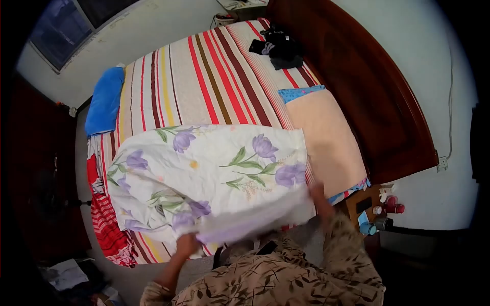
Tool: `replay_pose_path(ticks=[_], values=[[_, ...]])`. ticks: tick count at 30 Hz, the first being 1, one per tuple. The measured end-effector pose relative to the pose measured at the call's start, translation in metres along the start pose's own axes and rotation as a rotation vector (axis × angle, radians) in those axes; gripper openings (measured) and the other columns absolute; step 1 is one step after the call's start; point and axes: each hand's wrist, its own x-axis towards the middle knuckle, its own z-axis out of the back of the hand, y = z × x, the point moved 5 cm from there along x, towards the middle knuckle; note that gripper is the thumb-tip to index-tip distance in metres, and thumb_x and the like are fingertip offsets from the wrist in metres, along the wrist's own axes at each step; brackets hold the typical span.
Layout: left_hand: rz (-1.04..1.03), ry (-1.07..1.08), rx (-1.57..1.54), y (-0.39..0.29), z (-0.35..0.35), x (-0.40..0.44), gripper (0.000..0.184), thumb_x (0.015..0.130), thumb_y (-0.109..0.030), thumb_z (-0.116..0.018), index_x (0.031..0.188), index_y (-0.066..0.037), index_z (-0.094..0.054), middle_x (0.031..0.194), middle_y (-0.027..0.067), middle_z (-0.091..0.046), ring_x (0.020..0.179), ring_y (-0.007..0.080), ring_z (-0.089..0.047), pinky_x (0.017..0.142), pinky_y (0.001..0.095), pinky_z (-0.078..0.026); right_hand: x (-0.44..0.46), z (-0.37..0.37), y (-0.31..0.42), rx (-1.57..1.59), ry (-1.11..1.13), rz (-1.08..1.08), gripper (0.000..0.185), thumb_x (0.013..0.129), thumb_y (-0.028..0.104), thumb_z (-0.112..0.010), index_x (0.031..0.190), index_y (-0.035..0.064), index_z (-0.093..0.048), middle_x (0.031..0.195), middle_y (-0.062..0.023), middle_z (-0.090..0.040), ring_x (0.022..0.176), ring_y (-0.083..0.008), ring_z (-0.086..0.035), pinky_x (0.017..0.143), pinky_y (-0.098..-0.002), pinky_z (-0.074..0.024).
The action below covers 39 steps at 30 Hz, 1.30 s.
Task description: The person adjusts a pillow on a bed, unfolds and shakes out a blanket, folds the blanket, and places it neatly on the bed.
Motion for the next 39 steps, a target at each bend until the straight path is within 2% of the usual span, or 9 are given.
replay_pose_path(ticks=[3, 5, 8, 12, 18, 24, 28, 34, 39], values=[[0.08, -0.46, -0.092, 0.014, 0.093, 0.055, 0.024, 0.071, -0.012, -0.061, 0.091, 0.0, -0.064, 0.084, 0.0213, -0.064, 0.078, 0.0334, -0.063, 0.07, 0.0398, -0.049, 0.031, 0.268, 0.241, 0.611, -0.627, 0.486, 0.037, 0.077, 0.02, -0.064, 0.106, -0.0011, -0.056, 0.093, -0.0204, -0.062, 0.089, -0.0289, -0.06, 0.077, -0.0387, -0.0449], [-0.035, -0.716, -0.53, -0.064, 0.207, 0.003, 0.022, 0.074, 0.001, -0.055, 0.095, 0.003, -0.063, 0.083, 0.0115, -0.066, 0.075, 0.0158, -0.058, 0.069, 0.0292, -0.046, -0.054, 0.424, 0.346, 0.851, -0.582, 0.73, 0.034, 0.073, 0.019, -0.069, 0.095, -0.0028, -0.055, 0.084, -0.0195, -0.063, 0.077, -0.0269, -0.06, 0.07, -0.0357, -0.0451], [-0.228, -0.755, -0.622, -0.079, 0.241, -0.051, 0.017, 0.071, 0.003, -0.054, 0.086, 0.003, -0.061, 0.076, 0.0083, -0.064, 0.071, 0.0151, -0.058, 0.064, 0.0276, -0.045, -0.142, 0.518, 0.368, 1.533, -0.363, 1.378, 0.019, 0.082, 0.006, -0.061, 0.1, 0.002, -0.057, 0.094, -0.0054, -0.063, 0.083, -0.0155, -0.06, 0.078, -0.0279, -0.0449], [-0.374, -0.53, -0.556, -0.135, 0.201, -0.101, 0.018, 0.068, 0.003, -0.058, 0.085, 0.0, -0.064, 0.074, 0.0089, -0.062, 0.068, 0.0176, -0.06, 0.063, 0.0287, -0.046, -0.095, 0.478, 0.275, 1.568, -0.434, 0.849, 0.044, 0.08, 0.0, -0.059, 0.122, -0.003, -0.045, 0.112, -0.0107, -0.055, 0.1, -0.0202, -0.055, 0.088, -0.0317, -0.0438], [-0.412, 0.06, -0.308, -0.181, 0.129, -0.096, 0.035, 0.069, -0.023, -0.071, 0.102, -0.012, -0.065, 0.09, 0.0095, -0.065, 0.078, 0.0286, -0.062, 0.069, 0.0354, -0.049, 0.003, 0.273, 0.027, 1.789, -0.277, 0.179, 0.041, 0.081, 0.004, -0.059, 0.12, -0.0042, -0.047, 0.112, -0.0139, -0.055, 0.101, -0.027, -0.055, 0.088, -0.0391, -0.0471], [-0.354, -0.07, -0.103, -0.17, 0.104, -0.078, 0.049, 0.07, -0.047, -0.069, 0.106, -0.015, -0.061, 0.097, 0.0107, -0.061, 0.081, 0.0301, -0.062, 0.071, 0.0375, -0.049, 0.019, 0.163, -0.203, 1.594, -0.519, -0.289, 0.04, 0.077, 0.002, -0.059, 0.114, -0.0063, -0.051, 0.102, -0.0183, -0.059, 0.097, -0.0298, -0.058, 0.084, -0.0403, -0.0489], [-0.163, 0.065, 0.069, -0.125, 0.143, -0.09, 0.057, 0.06, -0.054, -0.075, 0.09, -0.006, -0.062, 0.092, 0.0145, -0.061, 0.086, 0.0317, -0.06, 0.074, 0.0374, -0.047, -0.007, 0.159, -0.237, 1.622, -0.633, -0.54, 0.036, 0.076, 0.004, -0.059, 0.111, -0.0034, -0.052, 0.097, -0.0146, -0.059, 0.09, -0.0261, -0.058, 0.079, -0.0381, -0.0495], [-0.334, 0.549, -0.02, -0.063, 0.161, -0.115, 0.036, 0.078, -0.03, -0.068, 0.101, -0.004, -0.059, 0.095, 0.0142, -0.061, 0.085, 0.0252, -0.059, 0.075, 0.0345, -0.046, 0.056, 0.167, -0.06, 1.858, -0.334, -0.186, 0.029, 0.076, 0.006, -0.059, 0.105, 0.001, -0.054, 0.089, -0.0091, -0.059, 0.08, -0.0207, -0.059, 0.07, -0.0348, -0.0505], [-0.487, 0.09, -0.3, -0.154, 0.239, -0.106, 0.015, 0.08, -0.003, -0.063, 0.095, -0.003, -0.06, 0.087, 0.0072, -0.061, 0.084, 0.0143, -0.057, 0.073, 0.0287, -0.045, -0.056, 0.199, 0.334, 1.632, 0.205, 0.508, 0.031, 0.079, 0.004, -0.058, 0.109, 0.0057, -0.051, 0.089, -0.0047, -0.059, 0.077, -0.0153, -0.058, 0.069, -0.0295, -0.0501]])
